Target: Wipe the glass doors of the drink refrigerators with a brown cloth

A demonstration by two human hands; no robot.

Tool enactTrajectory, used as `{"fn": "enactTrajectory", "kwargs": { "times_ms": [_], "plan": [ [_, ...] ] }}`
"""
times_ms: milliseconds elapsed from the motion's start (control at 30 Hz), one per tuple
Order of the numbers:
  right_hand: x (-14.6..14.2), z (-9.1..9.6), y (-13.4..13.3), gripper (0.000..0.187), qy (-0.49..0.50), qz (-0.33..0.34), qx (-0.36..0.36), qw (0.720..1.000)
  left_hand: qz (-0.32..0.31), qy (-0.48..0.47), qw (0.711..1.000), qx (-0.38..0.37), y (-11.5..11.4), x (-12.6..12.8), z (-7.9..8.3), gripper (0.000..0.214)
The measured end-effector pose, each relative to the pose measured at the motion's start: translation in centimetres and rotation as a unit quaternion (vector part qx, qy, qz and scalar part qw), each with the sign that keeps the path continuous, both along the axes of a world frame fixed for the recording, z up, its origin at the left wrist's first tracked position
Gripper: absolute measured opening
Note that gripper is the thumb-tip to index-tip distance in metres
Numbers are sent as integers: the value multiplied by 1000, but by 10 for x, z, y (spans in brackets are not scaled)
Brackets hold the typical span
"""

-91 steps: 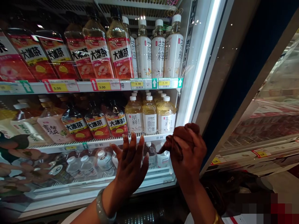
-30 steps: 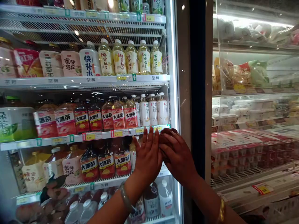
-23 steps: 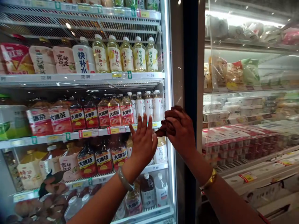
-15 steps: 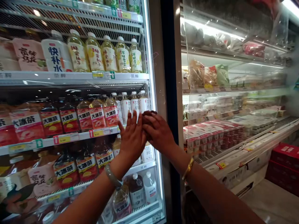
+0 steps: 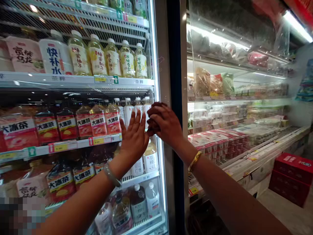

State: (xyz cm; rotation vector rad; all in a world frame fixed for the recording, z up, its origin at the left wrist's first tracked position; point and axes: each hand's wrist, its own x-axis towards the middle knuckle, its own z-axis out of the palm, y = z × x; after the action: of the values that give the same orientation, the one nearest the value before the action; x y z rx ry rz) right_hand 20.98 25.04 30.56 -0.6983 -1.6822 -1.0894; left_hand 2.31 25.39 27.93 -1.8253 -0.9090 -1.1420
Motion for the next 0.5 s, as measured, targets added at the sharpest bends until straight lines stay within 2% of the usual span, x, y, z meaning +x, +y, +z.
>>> {"fn": "enactTrajectory", "kwargs": {
  "times_ms": [67, 133, 200, 267, 367, 433, 500],
  "plan": [
    [6, 6, 1, 33, 70, -12, 5, 997, 2, 1, 1000, -7, 0, -2, 4, 80],
    [5, -3, -1, 36, 88, -27, 0, 996, 3, 3, 1000, -14, -1, -3, 6, 81],
    [-3, -16, -5, 35, 40, -30, -4, 999, 4, 8, 1000, -18, -2, -2, 6, 80],
    [-12, -21, -7, 32, -36, -22, 2, 999, 4, 10, 1000, -18, -2, -1, 6, 77],
    [-13, -3, -5, 29, -71, -18, 7, 997, -3, -3, 1000, -19, -3, 0, 11, 75],
    [-6, 13, -3, 28, -25, -22, 4, 999, -8, -9, 1000, -22, -4, -2, 17, 75],
    [1, 18, -2, 32, 51, -39, -1, 998, -10, -4, 1000, -27, -6, -5, 22, 77]
  ]
}}
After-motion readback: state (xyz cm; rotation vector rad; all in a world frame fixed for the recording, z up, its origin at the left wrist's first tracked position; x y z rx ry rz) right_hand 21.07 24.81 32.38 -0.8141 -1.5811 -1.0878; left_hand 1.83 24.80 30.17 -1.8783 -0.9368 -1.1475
